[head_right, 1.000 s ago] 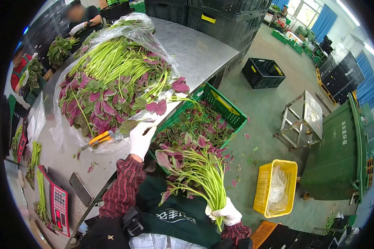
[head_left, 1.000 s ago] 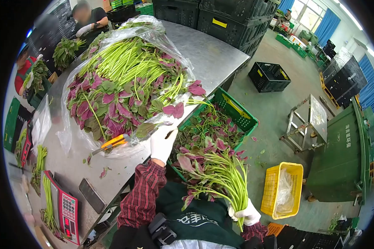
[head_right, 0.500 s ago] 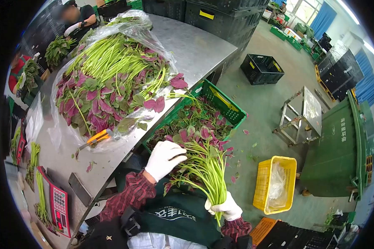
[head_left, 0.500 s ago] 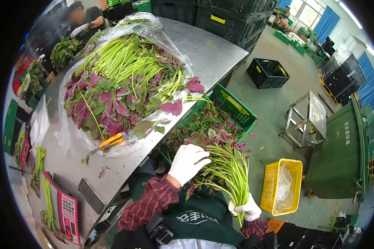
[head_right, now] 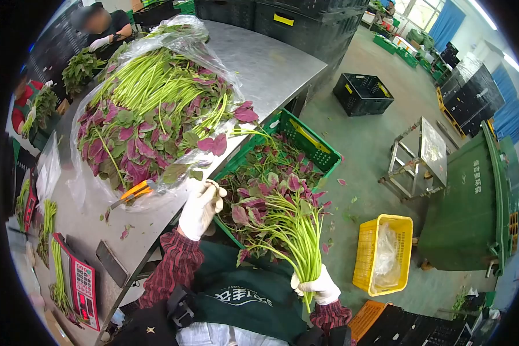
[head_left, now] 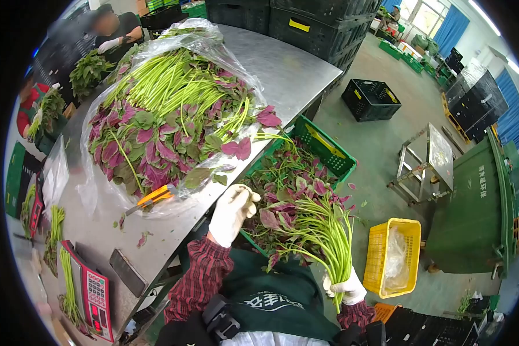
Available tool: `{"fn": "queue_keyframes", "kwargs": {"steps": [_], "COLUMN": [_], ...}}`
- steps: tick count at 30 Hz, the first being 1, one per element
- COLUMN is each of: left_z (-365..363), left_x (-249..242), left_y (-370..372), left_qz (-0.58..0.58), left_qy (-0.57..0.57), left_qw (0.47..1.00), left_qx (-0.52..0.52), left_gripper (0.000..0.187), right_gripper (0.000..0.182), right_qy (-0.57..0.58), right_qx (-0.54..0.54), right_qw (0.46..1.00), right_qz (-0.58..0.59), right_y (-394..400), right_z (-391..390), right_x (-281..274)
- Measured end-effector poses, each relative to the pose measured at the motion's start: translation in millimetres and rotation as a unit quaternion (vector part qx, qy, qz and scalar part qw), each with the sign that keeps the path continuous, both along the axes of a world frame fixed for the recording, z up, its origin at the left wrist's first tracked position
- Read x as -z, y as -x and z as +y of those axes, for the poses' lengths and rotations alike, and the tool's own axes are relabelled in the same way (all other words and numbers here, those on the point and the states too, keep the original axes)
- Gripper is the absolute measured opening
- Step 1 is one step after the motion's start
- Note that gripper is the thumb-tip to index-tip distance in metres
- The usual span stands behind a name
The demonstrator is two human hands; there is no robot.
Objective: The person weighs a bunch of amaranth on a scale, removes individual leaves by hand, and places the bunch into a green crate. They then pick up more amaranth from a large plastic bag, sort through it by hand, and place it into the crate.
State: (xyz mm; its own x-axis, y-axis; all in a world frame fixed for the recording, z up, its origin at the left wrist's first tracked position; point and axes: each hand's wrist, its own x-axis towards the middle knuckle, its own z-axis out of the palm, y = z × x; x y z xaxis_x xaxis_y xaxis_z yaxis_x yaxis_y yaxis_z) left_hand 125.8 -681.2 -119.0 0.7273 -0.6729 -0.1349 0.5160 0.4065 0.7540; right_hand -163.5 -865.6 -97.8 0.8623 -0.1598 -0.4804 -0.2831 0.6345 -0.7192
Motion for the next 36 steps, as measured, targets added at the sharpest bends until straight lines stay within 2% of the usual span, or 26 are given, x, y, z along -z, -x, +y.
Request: {"fn": "queue_keyframes", "kwargs": {"steps": [1,2,3,4,7,9,11,12,15,16,17,19,20,23,25,27,28,29,31,33,34,35,36], "left_z": [1,-1,-2,-7,-21,-32,-29,-28,-22,-22,-21,-18,-18,-19,-15,-11,-12,-17,-15,-19,-19,-19,-21], "left_x": [-11,-7,-2,-5,-26,-21,-19,-12,-17,-19,-16,-10,-10,-11,-14,-21,-25,-23,-29,-42,-51,-52,-59], "left_y": [1,1,2,2,26,43,79,99,134,136,136,133,133,132,128,123,118,111,86,58,50,43,38], "left_qz": [-0.135,-0.312,-0.475,-0.584,-0.594,-0.677,-0.607,-0.591,-0.561,-0.572,-0.571,-0.53,-0.529,-0.566,-0.574,-0.317,-0.256,-0.386,-0.516,-0.652,-0.64,-0.594,-0.578], "left_qy": [-0.175,-0.281,-0.372,-0.355,-0.254,-0.188,-0.24,-0.22,-0.172,-0.166,-0.164,-0.168,-0.167,-0.16,-0.17,-0.157,-0.152,-0.129,-0.208,-0.221,-0.23,-0.215,-0.187], "left_qw": [0.975,0.906,0.791,0.716,0.761,0.711,0.748,0.769,0.805,0.799,0.8,0.823,0.823,0.806,0.794,0.915,0.936,0.911,0.831,0.708,0.71,0.758,0.783], "left_qx": [-0.008,-0.055,-0.1,-0.142,-0.065,-0.009,0.119,0.103,0.089,0.083,0.083,0.12,0.119,0.073,0.105,0.194,0.186,0.073,-0.003,-0.157,-0.183,-0.164,-0.134], "left_gripper": [0.013,0.017,0.02,0.027,0.026,0.029,0.033,0.035,0.038,0.032,0.032,0.038,0.038,0.045,0.045,0.048,0.043,0.041,0.039,0.035,0.032,0.03,0.027], "right_gripper": [0.038,0.044,0.05,0.05,0.05,0.048,0.049,0.05,0.054,0.045,0.045,0.033,0.023,0.024,0.025,0.025,0.025,0.025,0.029,0.042,0.055,0.055,0.057], "right_qy": [0.0,-0.011,-0.022,-0.022,-0.017,0.009,-0.027,-0.063,-0.094,-0.1,-0.098,-0.135,-0.119,-0.113,-0.115,-0.119,-0.096,-0.073,-0.074,-0.074,-0.09,-0.09,-0.073], "right_qx": [0.003,0.012,0.02,0.019,0.014,0.019,0.056,0.095,0.176,0.167,0.168,0.115,0.097,0.092,0.076,0.058,0.049,0.039,0.039,0.075,0.086,0.086,0.078], "right_qw": [1.0,1.0,0.999,0.999,1.0,1.0,0.996,0.988,0.975,0.972,0.972,0.964,0.966,0.964,0.961,0.958,0.959,0.96,0.96,0.971,0.975,0.975,0.98], "right_qz": [0.001,-0.006,-0.013,-0.013,-0.015,-0.018,-0.063,-0.107,-0.094,-0.133,-0.131,-0.197,-0.208,-0.222,-0.239,-0.255,-0.261,-0.267,-0.266,-0.213,-0.186,-0.187,-0.166], "right_y": [1,2,2,1,0,-5,-8,-8,5,4,4,4,-1,0,-1,-2,-3,-3,-2,-1,0,-1,-2], "right_z": [0,1,1,0,2,3,0,-3,-14,-16,-19,-23,-22,-23,-25,-25,-24,-24,-21,-15,-14,-12,-10], "right_x": [1,2,3,4,3,0,2,6,24,26,30,33,27,27,28,29,29,28,27,21,21,19,14]}}
